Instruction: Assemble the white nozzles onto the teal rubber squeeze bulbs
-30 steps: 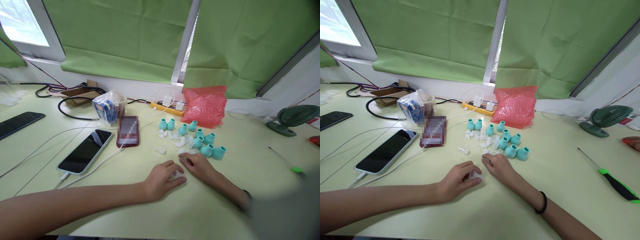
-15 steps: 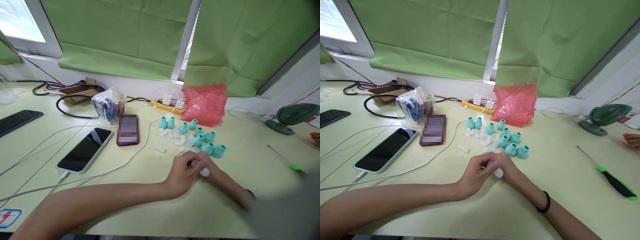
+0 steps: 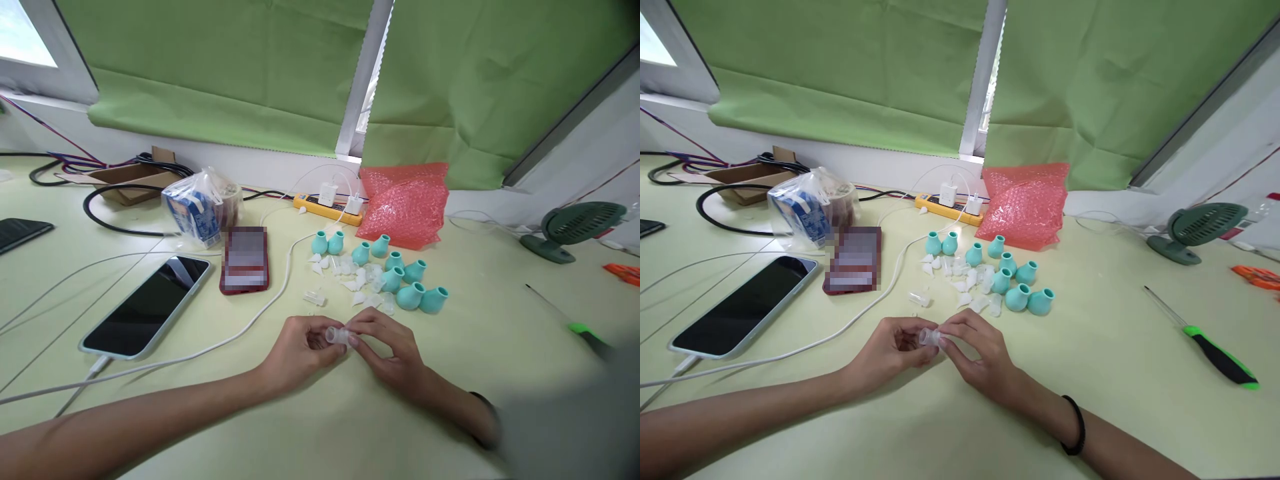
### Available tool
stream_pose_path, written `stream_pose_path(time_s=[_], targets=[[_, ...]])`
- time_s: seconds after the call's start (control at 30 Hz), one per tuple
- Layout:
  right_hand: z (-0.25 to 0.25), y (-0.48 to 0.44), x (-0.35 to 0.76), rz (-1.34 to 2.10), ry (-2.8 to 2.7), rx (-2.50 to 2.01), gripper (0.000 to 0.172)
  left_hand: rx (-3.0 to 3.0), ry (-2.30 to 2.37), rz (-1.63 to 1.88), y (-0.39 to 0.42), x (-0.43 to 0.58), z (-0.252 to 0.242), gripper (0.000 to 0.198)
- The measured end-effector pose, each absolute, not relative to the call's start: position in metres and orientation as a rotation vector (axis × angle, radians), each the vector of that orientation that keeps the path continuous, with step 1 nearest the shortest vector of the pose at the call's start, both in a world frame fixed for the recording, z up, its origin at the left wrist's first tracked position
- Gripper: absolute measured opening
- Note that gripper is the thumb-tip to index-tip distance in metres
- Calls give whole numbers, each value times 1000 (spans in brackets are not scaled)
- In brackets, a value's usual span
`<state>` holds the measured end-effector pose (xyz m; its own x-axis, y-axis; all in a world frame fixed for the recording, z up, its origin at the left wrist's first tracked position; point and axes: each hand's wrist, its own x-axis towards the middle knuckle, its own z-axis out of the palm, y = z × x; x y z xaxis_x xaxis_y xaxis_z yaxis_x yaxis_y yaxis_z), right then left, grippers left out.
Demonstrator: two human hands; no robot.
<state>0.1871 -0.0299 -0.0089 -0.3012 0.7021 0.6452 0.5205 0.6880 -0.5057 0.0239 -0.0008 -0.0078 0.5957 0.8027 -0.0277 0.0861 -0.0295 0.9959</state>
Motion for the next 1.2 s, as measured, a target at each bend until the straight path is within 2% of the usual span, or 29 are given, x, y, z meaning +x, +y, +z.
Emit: stream_pose_path(time_s=[0.37, 0.97, 1.2], targets=[[-15, -29, 188, 136, -2006, -879, 45, 1404, 709, 682, 0, 22, -13, 23], [-21, -34, 187, -181, -2159, -927, 45, 1311, 659, 697, 0, 23, -14, 19], [-17, -33, 185, 18, -2157, -934, 42, 1277, 677, 725, -1, 23, -15, 16]])
